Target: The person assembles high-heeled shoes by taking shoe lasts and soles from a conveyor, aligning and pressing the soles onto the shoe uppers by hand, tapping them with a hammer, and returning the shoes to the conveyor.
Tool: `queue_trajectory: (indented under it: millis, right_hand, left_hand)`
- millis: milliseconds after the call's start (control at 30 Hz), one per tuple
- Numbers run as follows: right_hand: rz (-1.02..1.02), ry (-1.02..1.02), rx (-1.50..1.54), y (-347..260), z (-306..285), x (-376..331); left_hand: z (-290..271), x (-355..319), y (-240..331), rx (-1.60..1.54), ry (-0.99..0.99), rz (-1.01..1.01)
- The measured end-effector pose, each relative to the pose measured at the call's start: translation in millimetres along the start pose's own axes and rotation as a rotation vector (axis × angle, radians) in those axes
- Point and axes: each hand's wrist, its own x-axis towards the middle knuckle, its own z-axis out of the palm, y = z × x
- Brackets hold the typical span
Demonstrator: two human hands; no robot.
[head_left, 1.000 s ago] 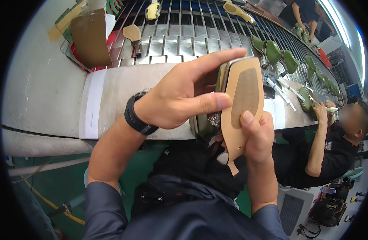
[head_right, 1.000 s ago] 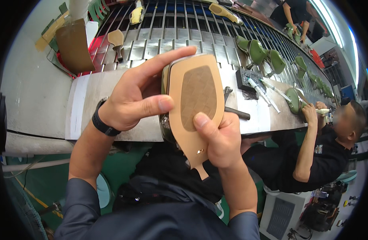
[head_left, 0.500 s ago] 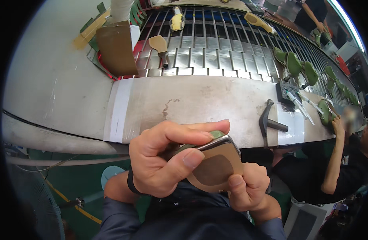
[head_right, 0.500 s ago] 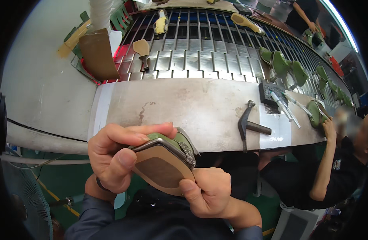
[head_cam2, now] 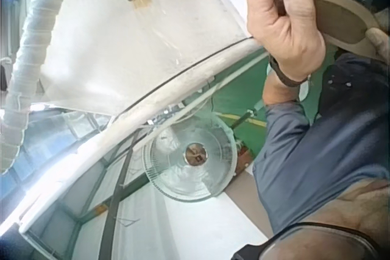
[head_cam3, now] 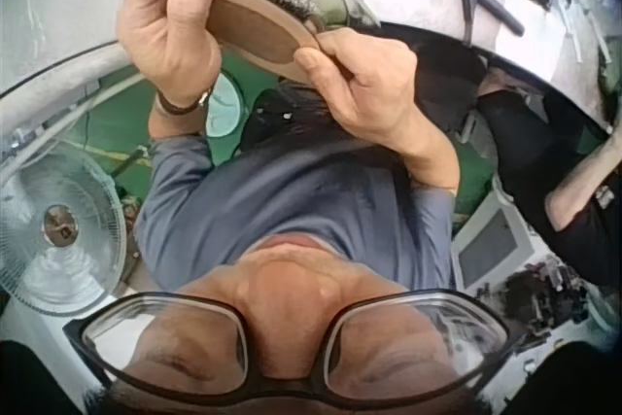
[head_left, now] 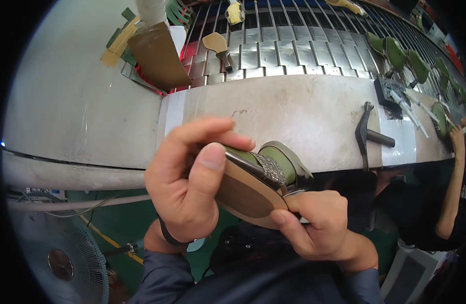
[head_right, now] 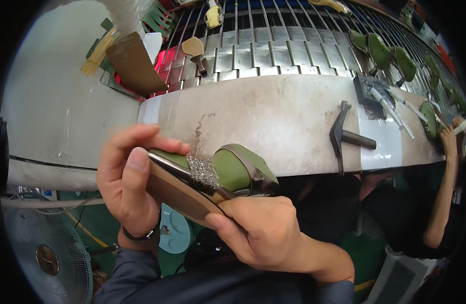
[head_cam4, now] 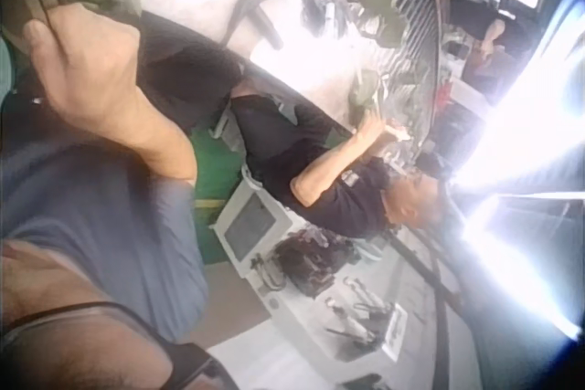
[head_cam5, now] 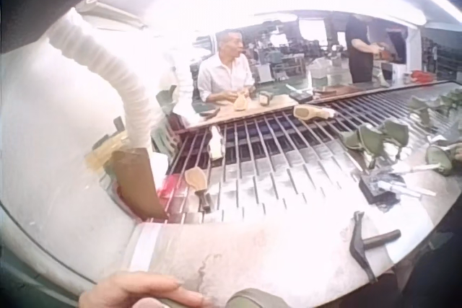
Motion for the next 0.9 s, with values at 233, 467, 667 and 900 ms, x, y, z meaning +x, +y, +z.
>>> queue_trajectory:
  millis: [233,467,667,900]
  right_hand:
    - [0.053,-0.005,0.040,-1.8,7.3,8.2]
    - [0.128,-0.031,0.093,-7.5,2.7,15.5]
    - [0.192,-0.163,-0.089,-1.2,-5.8,32.8]
    - [0.572,-0.064,0.525,49.5,-32.4,50.9]
  left_hand:
    - [-12.2,-1.3,-2.9,0.117,-0.079,0.014]
    - [-5.2,3.1,3.4,0.291,-0.073,0.016]
    - [-17.8,63.5,-11.2,0.326,-0.104,-0.130]
    - [26.2,131.3,-65.5,-0.621,-0.299,-0.221]
